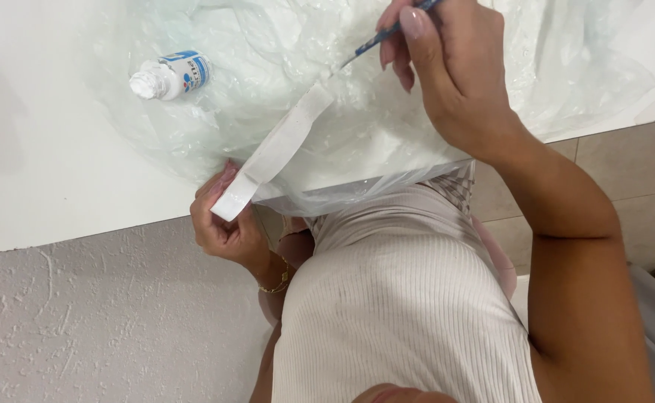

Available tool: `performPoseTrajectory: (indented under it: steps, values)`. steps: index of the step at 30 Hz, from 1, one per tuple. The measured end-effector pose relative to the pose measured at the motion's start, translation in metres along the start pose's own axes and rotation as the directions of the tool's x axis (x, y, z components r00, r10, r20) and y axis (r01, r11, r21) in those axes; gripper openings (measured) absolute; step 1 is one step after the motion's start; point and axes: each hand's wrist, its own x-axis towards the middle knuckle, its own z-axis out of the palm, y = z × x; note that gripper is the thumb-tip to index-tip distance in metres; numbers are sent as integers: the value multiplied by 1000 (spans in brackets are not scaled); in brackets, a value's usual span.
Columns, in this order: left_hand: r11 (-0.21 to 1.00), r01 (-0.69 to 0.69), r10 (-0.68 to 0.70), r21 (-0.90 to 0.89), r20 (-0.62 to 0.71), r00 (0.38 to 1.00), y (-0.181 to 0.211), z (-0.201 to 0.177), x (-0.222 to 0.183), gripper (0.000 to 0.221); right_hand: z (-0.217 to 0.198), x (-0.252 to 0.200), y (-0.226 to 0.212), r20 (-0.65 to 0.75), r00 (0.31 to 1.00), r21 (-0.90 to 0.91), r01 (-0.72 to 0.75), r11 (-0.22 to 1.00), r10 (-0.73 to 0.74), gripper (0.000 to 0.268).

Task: Applying white paint to a 3D decorative letter using a paint tube and a brush.

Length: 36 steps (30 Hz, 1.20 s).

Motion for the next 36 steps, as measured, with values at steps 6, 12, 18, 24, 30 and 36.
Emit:
performPoseTrajectory:
  steps: [6, 12, 18, 24, 30, 36]
  values:
    - [1000, 10, -10, 3, 4, 1000, 4, 1, 3, 16, 3, -6, 5, -34, 999, 68, -40, 997, 43, 38]
    - [1000, 9, -9, 23, 11, 1000, 3, 0, 2, 15, 8, -14, 9, -32, 998, 186, 51, 981, -46, 26]
    - [999, 5, -5, 33, -5, 1000, 6, 2, 3, 17, 14, -27, 13, -108, 983, 296, 173, 939, -147, 20]
    - [1000, 21, -21, -24, -15, 1000, 5, 3, -1, 17, 17, -38, 23, -210, 960, 332, 248, 910, -186, 33]
    - [999, 40, -41, -28, -16, 999, 6, 3, -2, 18, 16, -51, 9, -89, 938, 43, 339, 940, -335, 7]
    - [998, 54, -55, -40, -22, 998, 8, 4, -1, 22, 29, -42, 14, 8, 839, -157, 538, 828, -544, 13]
